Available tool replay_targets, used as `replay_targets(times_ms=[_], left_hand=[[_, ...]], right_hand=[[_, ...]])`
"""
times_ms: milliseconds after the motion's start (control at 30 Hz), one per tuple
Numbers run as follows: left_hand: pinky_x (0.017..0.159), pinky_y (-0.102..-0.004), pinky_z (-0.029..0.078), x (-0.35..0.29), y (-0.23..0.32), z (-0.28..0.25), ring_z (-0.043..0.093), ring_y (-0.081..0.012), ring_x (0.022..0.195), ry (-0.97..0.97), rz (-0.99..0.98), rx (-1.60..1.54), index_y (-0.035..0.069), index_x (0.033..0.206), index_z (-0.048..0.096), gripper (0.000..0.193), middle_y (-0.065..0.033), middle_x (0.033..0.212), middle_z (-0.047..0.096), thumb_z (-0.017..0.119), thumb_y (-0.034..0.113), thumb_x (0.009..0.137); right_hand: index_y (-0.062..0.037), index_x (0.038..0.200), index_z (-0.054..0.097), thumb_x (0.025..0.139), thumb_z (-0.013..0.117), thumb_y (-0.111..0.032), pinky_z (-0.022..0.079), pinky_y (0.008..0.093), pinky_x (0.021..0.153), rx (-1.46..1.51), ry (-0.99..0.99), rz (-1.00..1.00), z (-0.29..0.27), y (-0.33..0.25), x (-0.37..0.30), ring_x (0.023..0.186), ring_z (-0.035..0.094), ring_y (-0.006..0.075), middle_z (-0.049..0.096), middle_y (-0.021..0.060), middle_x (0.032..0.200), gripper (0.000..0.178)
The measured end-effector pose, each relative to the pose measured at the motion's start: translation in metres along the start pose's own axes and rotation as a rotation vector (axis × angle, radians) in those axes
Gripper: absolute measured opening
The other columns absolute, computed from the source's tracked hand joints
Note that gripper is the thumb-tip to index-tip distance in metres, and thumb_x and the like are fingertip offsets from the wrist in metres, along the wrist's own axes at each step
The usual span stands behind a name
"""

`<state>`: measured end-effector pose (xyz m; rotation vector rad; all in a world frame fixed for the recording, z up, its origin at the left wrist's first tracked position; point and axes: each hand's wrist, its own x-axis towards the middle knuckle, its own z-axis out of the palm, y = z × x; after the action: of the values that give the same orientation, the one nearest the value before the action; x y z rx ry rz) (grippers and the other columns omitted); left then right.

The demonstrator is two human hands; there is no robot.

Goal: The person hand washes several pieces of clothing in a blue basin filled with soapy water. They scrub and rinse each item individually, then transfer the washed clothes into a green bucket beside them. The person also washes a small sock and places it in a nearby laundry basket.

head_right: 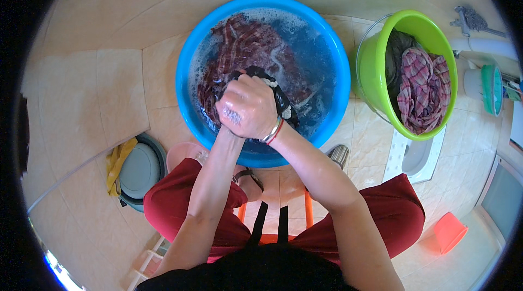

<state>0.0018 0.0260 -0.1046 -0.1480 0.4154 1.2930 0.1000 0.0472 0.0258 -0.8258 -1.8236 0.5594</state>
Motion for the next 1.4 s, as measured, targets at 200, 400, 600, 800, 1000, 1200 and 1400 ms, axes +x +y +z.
replay_targets(times_ms=[200, 400, 600, 800, 1000, 1200, 1400], left_hand=[[0.094, -0.0395, 0.051, 0.005, -0.010, -0.025, 0.063, -0.0263, 0.102, -0.071, 0.040, -0.059, 0.003, 0.117, 0.058, 0.040, -0.0121, 0.110, 0.064, 0.041, 0.035, 0.099], [0.090, -0.0354, 0.051, -0.021, -0.002, 0.027, 0.062, -0.0223, 0.098, 0.392, 0.163, 0.370, 0.005, 0.116, 0.059, 0.029, -0.0099, 0.109, 0.063, 0.047, 0.019, 0.094], [0.105, -0.0345, 0.036, -0.020, 0.000, 0.050, 0.047, -0.0233, 0.123, 0.602, 0.236, 0.724, 0.007, 0.137, 0.050, 0.053, -0.0117, 0.136, 0.048, 0.066, 0.021, 0.088], [0.112, -0.0405, 0.029, -0.010, 0.001, 0.009, 0.041, -0.0322, 0.131, 0.506, 0.372, 1.620, 0.024, 0.148, 0.037, 0.075, -0.0203, 0.143, 0.041, 0.075, 0.016, 0.083], [0.114, -0.0413, 0.026, 0.010, 0.006, -0.047, 0.036, -0.0267, 0.136, 0.282, 0.317, 1.461, 0.021, 0.148, 0.039, 0.076, -0.0117, 0.147, 0.042, 0.073, 0.008, 0.081], [0.109, -0.0339, 0.032, 0.017, 0.005, -0.001, 0.042, -0.0173, 0.130, 0.483, 0.097, 0.728, 0.011, 0.146, 0.039, 0.064, -0.0052, 0.141, 0.048, 0.061, 0.041, 0.094], [0.098, -0.0436, 0.049, -0.009, 0.016, 0.071, 0.058, -0.0285, 0.115, 0.163, -0.213, 0.189, 0.003, 0.134, 0.051, 0.080, -0.0149, 0.126, 0.060, 0.045, 0.069, 0.089]], right_hand=[[-0.0046, 0.068, 0.057, 0.073, 0.066, -0.009, 0.045, 0.0397, 0.054, 0.080, 0.045, 0.121, 0.007, 0.027, -0.012, 0.063, 0.054, 0.0311, 0.053, 0.0104, 0.069, 0.012], [-0.0052, 0.069, 0.058, 0.077, 0.067, -0.011, 0.046, 0.0401, 0.056, -0.058, 0.041, 0.297, 0.003, 0.066, -0.017, 0.064, 0.056, 0.0312, 0.056, 0.0093, 0.071, 0.013], [-0.0084, 0.071, 0.065, 0.084, 0.065, -0.025, 0.044, 0.0398, 0.074, -0.484, -0.100, 0.347, -0.024, 0.129, -0.047, 0.084, 0.056, 0.0255, 0.061, 0.0019, 0.082, 0.021], [-0.0283, 0.136, 0.048, 0.082, 0.066, -0.050, 0.040, 0.0552, 0.089, -0.780, -0.399, 0.499, -0.026, 0.112, -0.074, 0.117, 0.042, 0.0357, 0.040, 0.0060, 0.142, 0.061], [-0.0177, 0.134, 0.049, 0.083, 0.070, -0.033, 0.045, 0.0532, 0.091, -0.785, -0.552, 0.673, 0.006, 0.166, -0.109, 0.113, 0.048, 0.0403, 0.049, 0.0154, 0.128, 0.057], [-0.0102, 0.108, 0.064, 0.074, 0.076, -0.020, 0.047, 0.0452, 0.084, -0.277, -0.126, 0.568, 0.004, 0.129, -0.075, 0.098, 0.056, 0.0349, 0.058, 0.0120, 0.104, 0.037], [-0.0147, 0.084, 0.065, 0.072, 0.072, -0.022, 0.042, 0.0385, 0.076, -0.239, -0.430, 0.077, -0.027, -0.003, -0.031, 0.092, 0.051, 0.0240, 0.055, 0.0023, 0.096, 0.016]])
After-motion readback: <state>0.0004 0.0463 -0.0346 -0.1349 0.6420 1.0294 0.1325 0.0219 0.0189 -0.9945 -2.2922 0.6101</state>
